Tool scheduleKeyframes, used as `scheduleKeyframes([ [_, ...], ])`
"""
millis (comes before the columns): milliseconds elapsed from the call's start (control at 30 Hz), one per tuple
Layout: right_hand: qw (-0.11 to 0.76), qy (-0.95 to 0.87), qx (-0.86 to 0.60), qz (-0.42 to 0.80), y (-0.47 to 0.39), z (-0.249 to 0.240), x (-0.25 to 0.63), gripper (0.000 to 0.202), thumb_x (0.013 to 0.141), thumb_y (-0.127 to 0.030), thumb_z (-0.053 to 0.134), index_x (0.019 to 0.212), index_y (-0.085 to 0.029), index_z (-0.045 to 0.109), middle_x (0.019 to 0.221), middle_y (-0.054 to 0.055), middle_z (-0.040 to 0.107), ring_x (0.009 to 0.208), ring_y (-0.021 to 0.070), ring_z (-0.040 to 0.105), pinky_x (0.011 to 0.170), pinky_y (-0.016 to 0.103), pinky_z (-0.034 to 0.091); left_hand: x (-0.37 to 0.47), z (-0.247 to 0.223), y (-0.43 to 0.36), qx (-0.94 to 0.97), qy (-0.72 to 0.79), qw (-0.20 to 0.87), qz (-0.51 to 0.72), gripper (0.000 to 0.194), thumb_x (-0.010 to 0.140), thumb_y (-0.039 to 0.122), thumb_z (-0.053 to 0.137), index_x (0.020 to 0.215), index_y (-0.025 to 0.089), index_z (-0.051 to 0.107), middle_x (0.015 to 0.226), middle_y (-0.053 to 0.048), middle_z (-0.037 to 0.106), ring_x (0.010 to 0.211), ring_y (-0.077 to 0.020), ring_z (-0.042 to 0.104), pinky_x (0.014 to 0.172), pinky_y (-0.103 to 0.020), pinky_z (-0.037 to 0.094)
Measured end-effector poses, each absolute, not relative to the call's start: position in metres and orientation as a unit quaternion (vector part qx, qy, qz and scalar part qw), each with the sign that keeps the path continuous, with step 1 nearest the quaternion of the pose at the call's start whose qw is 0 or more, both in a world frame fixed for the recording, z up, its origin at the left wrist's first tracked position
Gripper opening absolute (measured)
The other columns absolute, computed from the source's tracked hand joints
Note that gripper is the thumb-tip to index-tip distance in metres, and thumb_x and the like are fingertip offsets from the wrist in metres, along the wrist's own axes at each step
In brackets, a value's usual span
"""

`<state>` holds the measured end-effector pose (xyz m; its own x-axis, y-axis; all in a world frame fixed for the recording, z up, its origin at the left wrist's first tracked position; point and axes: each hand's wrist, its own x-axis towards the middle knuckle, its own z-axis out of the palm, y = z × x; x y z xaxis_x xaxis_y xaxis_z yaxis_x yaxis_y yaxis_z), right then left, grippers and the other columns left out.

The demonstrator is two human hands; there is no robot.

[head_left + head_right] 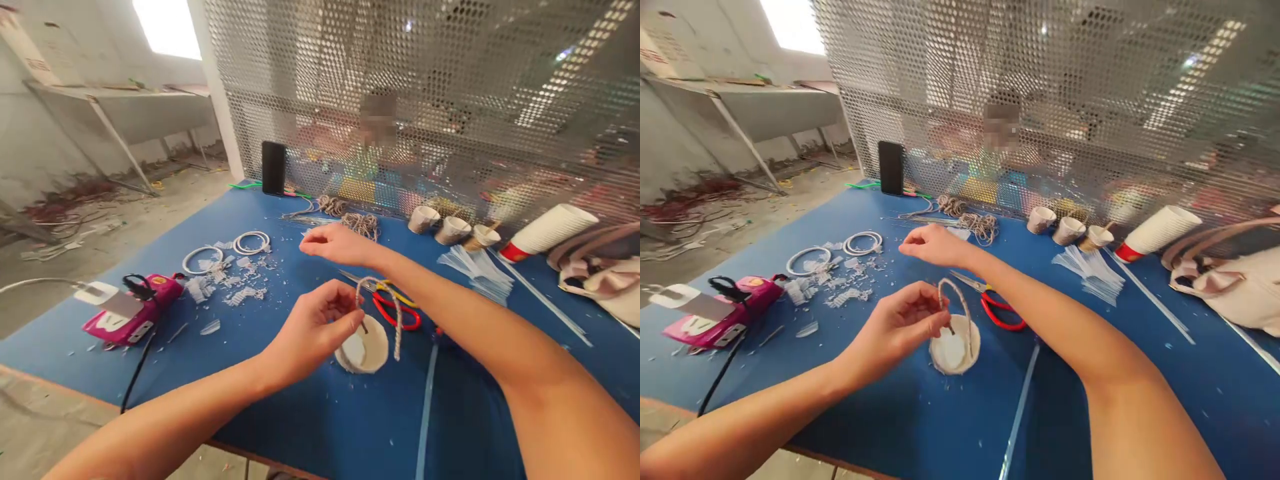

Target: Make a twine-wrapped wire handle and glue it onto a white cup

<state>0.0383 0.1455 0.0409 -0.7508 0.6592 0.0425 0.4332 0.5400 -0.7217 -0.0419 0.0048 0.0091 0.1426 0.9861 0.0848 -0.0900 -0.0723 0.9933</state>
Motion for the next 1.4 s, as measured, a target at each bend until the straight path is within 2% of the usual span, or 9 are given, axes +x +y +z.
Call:
scheduleKeyframes([
  [167, 0.281, -0.762, -0.412, 0.414, 0.093, 0.051, 0.125, 0.018, 0.082, -0.029, 0.056, 0.08, -0.015, 0.067, 0.077, 0.004, 0.069, 0.072, 0.0147, 0.064, 0.069, 0.027, 0.05, -0.046, 0.013, 0.008, 0.592, 0.461, 0.471, 0.463, 0.006, 0.073, 0.024, 0.064, 0.074, 0.019, 0.062, 0.07, 0.0, 0.061, 0.065, -0.0134, 0.056, 0.062, -0.025, 0.047],
  [333, 0.309, -0.688, -0.483, 0.445, 0.03, 0.034, 0.171, 0.023, 0.082, -0.039, 0.057, 0.08, -0.018, 0.068, 0.078, 0.004, 0.071, 0.069, 0.0162, 0.066, 0.068, 0.029, 0.054, -0.047, 0.011, 0.009, 0.627, 0.49, 0.406, 0.45, 0.008, 0.073, 0.028, 0.063, 0.076, 0.02, 0.063, 0.071, -0.001, 0.065, 0.065, -0.015, 0.058, 0.063, -0.027, 0.048],
  [433, 0.337, -0.661, -0.534, 0.405, 0.007, 0.026, 0.19, 0.024, 0.082, -0.041, 0.058, 0.083, -0.02, 0.069, 0.079, 0.005, 0.071, 0.069, 0.0176, 0.066, 0.069, 0.031, 0.055, -0.047, 0.008, 0.01, 0.635, 0.496, 0.387, 0.448, 0.011, 0.073, 0.031, 0.063, 0.077, 0.021, 0.063, 0.071, -0.001, 0.066, 0.063, -0.0155, 0.059, 0.061, -0.027, 0.049],
  [600, 0.392, -0.625, -0.627, 0.25, -0.013, 0.009, 0.232, 0.027, 0.084, -0.044, 0.054, 0.082, -0.021, 0.067, 0.078, 0.006, 0.07, 0.069, 0.0201, 0.066, 0.068, 0.033, 0.055, -0.047, 0.01, 0.01, 0.638, 0.499, 0.38, 0.447, 0.011, 0.07, 0.031, 0.065, 0.071, 0.021, 0.063, 0.065, 0.0, 0.065, 0.059, -0.0154, 0.06, 0.056, -0.026, 0.049],
  [767, 0.351, -0.66, -0.656, 0.105, -0.022, -0.014, 0.257, 0.022, 0.087, -0.035, 0.046, 0.085, -0.021, 0.063, 0.084, 0.007, 0.068, 0.068, 0.0201, 0.063, 0.06, 0.032, 0.052, -0.048, 0.013, 0.011, 0.609, 0.493, 0.405, 0.471, 0.014, 0.066, 0.033, 0.071, 0.068, 0.021, 0.063, 0.064, 0.0, 0.064, 0.058, -0.015, 0.059, 0.053, -0.024, 0.049],
  [967, 0.226, -0.694, -0.683, 0.012, -0.021, -0.028, 0.262, 0.021, 0.089, -0.025, 0.041, 0.087, -0.019, 0.062, 0.094, 0.009, 0.068, 0.088, 0.0238, 0.063, 0.077, 0.036, 0.051, -0.052, 0.013, 0.015, 0.599, 0.495, 0.414, 0.474, 0.023, 0.062, 0.041, 0.075, 0.068, 0.022, 0.065, 0.062, -0.001, 0.065, 0.055, -0.0159, 0.059, 0.052, -0.025, 0.049],
  [1133, 0.147, -0.714, -0.684, -0.027, -0.02, -0.033, 0.252, 0.021, 0.088, -0.02, 0.044, 0.099, -0.016, 0.061, 0.102, 0.011, 0.067, 0.093, 0.0262, 0.062, 0.08, 0.039, 0.05, -0.055, 0.012, 0.019, 0.606, 0.504, 0.4, 0.468, 0.025, 0.06, 0.044, 0.076, 0.068, 0.022, 0.064, 0.063, 0.0, 0.065, 0.056, -0.0159, 0.058, 0.052, -0.023, 0.048],
  [1233, 0.129, -0.714, -0.686, -0.05, -0.016, -0.036, 0.244, 0.029, 0.083, -0.013, 0.046, 0.109, -0.014, 0.058, 0.105, 0.014, 0.066, 0.093, 0.0288, 0.061, 0.08, 0.042, 0.049, -0.056, 0.011, 0.02, 0.604, 0.526, 0.398, 0.447, 0.023, 0.063, 0.041, 0.074, 0.071, 0.023, 0.063, 0.068, 0.0, 0.067, 0.061, -0.0154, 0.059, 0.056, -0.022, 0.047],
  [1400, 0.144, -0.72, -0.678, -0.035, 0.001, -0.043, 0.238, 0.047, 0.074, -0.004, 0.047, 0.12, -0.01, 0.052, 0.121, 0.019, 0.058, 0.104, 0.0312, 0.057, 0.085, 0.042, 0.047, -0.055, 0.01, 0.021, 0.601, 0.538, 0.403, 0.433, 0.021, 0.066, 0.037, 0.072, 0.074, 0.021, 0.062, 0.07, 0.001, 0.066, 0.065, -0.0146, 0.058, 0.06, -0.023, 0.045],
])
